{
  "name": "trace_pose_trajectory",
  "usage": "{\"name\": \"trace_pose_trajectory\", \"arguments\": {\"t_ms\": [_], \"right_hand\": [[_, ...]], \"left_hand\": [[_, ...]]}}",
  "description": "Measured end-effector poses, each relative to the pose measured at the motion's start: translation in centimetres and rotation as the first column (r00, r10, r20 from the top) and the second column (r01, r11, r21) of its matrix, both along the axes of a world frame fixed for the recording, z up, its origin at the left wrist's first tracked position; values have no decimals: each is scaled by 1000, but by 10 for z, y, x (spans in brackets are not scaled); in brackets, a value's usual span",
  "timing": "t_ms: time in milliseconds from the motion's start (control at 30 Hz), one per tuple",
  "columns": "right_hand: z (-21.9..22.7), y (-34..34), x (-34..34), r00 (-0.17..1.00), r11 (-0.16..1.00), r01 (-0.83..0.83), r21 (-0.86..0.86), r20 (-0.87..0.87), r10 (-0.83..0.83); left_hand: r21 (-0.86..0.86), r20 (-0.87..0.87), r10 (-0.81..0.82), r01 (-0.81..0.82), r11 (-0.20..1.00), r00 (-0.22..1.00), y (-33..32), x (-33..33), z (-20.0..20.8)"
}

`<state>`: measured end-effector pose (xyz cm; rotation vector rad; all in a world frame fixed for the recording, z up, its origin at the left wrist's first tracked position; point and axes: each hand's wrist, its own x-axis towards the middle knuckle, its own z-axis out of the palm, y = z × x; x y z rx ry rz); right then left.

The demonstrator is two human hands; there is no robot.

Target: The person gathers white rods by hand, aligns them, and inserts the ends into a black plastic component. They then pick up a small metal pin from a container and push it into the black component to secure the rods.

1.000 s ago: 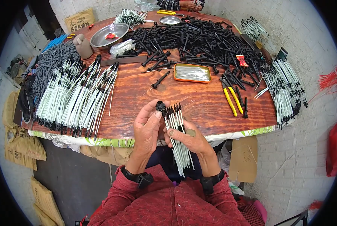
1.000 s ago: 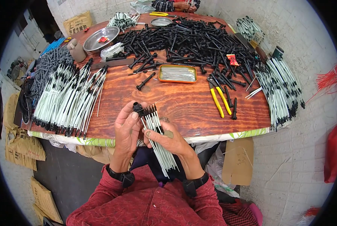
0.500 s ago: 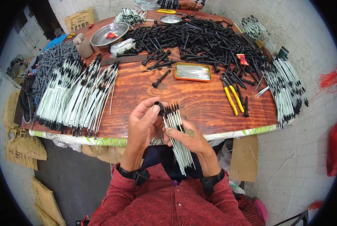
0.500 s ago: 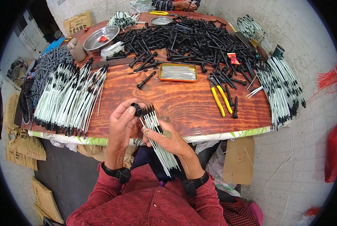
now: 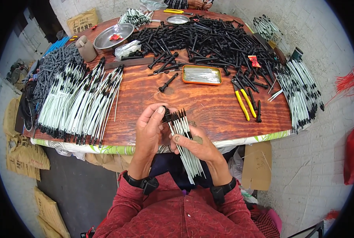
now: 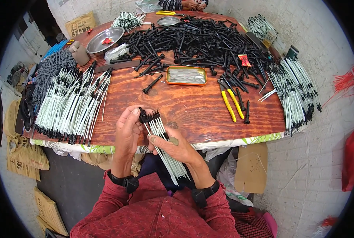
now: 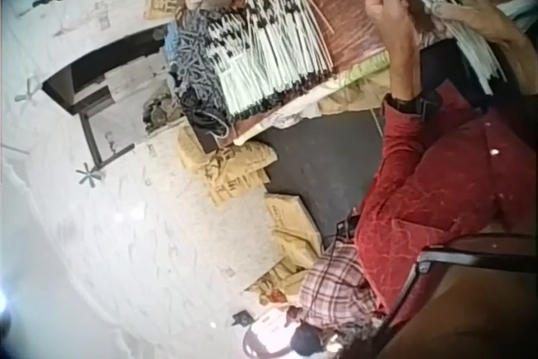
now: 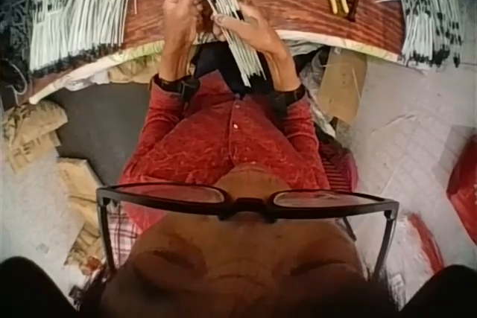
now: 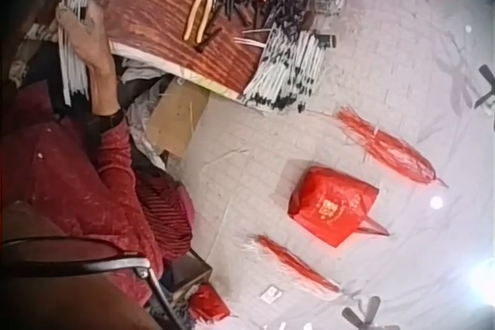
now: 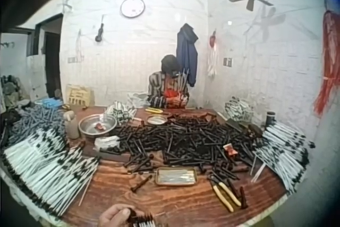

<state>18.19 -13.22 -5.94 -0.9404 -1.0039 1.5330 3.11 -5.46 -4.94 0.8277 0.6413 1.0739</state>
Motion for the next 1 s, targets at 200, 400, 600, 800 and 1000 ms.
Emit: {"name": "trace_pose_trajectory", "arguments": {"t_ms": [200,400,600,800,1000], "right_hand": [[-1,1,1,1000,1000,-13,-6,-22,13],[-3,3,3,999,1000,-29,8,13,29],[2,1,0,1000,1000,-16,16,4,16],[3,0,-2,1000,1000,3,-6,21,-3],[2,4,0,1000,1000,-8,-29,25,9]], "left_hand": [[-18,8,-62,62,998,998,4,-3,5],[10,-28,-75,75,997,997,11,-4,4],[9,15,-54,53,999,998,3,-2,3],[36,12,-32,32,999,999,2,-3,5],[158,-139,-118,140,978,983,5,-13,6]]}}
